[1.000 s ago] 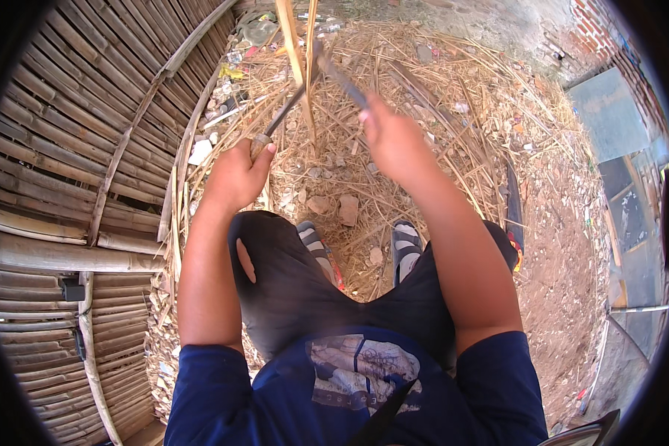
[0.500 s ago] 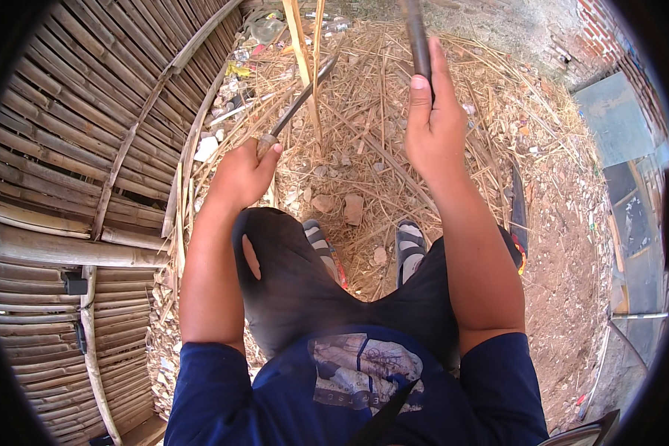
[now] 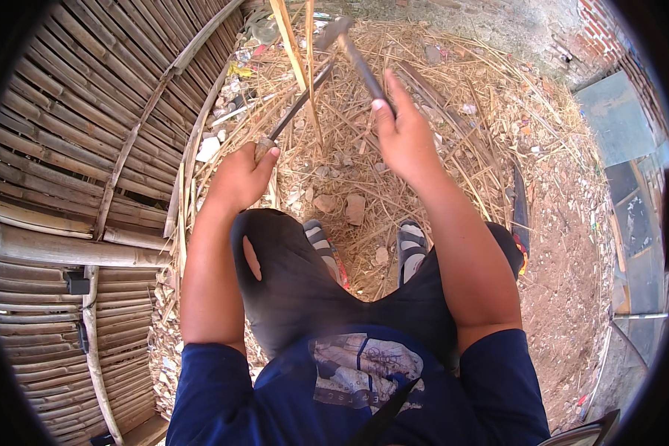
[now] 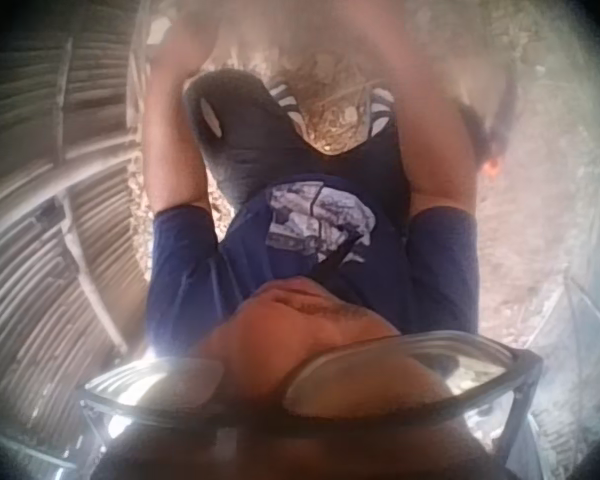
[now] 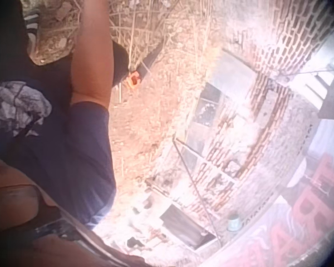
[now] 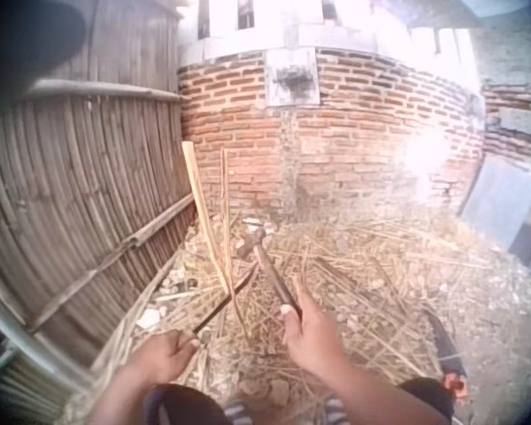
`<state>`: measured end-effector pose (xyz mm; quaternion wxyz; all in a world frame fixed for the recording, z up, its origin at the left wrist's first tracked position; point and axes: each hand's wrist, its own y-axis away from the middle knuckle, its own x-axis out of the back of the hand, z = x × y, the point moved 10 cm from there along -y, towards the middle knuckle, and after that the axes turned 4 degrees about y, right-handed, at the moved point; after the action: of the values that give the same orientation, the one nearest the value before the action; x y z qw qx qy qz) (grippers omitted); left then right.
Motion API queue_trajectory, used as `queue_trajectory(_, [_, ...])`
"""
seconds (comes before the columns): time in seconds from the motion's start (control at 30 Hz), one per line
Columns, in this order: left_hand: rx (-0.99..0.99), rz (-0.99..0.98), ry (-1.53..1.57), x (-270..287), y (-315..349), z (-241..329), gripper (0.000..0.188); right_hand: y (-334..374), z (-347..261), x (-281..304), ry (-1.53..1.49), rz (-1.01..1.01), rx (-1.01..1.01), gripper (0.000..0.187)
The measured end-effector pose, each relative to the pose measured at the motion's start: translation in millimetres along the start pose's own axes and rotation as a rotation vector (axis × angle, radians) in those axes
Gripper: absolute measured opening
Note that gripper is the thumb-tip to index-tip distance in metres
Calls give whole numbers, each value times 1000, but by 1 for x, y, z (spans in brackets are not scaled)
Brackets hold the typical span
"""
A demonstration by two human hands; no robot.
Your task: The person shapes a piece of wood by holding a knife against it and striking the back of the knife blade with a wooden mallet, removing slivers of wood.
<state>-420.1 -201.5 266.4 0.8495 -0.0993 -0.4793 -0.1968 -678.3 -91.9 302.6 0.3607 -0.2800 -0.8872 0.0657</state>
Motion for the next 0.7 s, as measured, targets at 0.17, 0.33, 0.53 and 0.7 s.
queue_trajectory(0.17, [-51,29,-13,-6,-7,4,58,9,-23,33,-61,213,210,55])
queue_trajectory(0.33, [-41,-18,-5,-11,-11,13,59,11,20,-42,319,-245,-19,53])
queue_trajectory(0.53, [-37,-29,-45,-19,-12,10,60,12,42,-60,279,-154,-8,53])
queue_trajectory(0.7, [-22,-29,-53,-18,-15,7,58,6,31,-19,61,-85,-139,51])
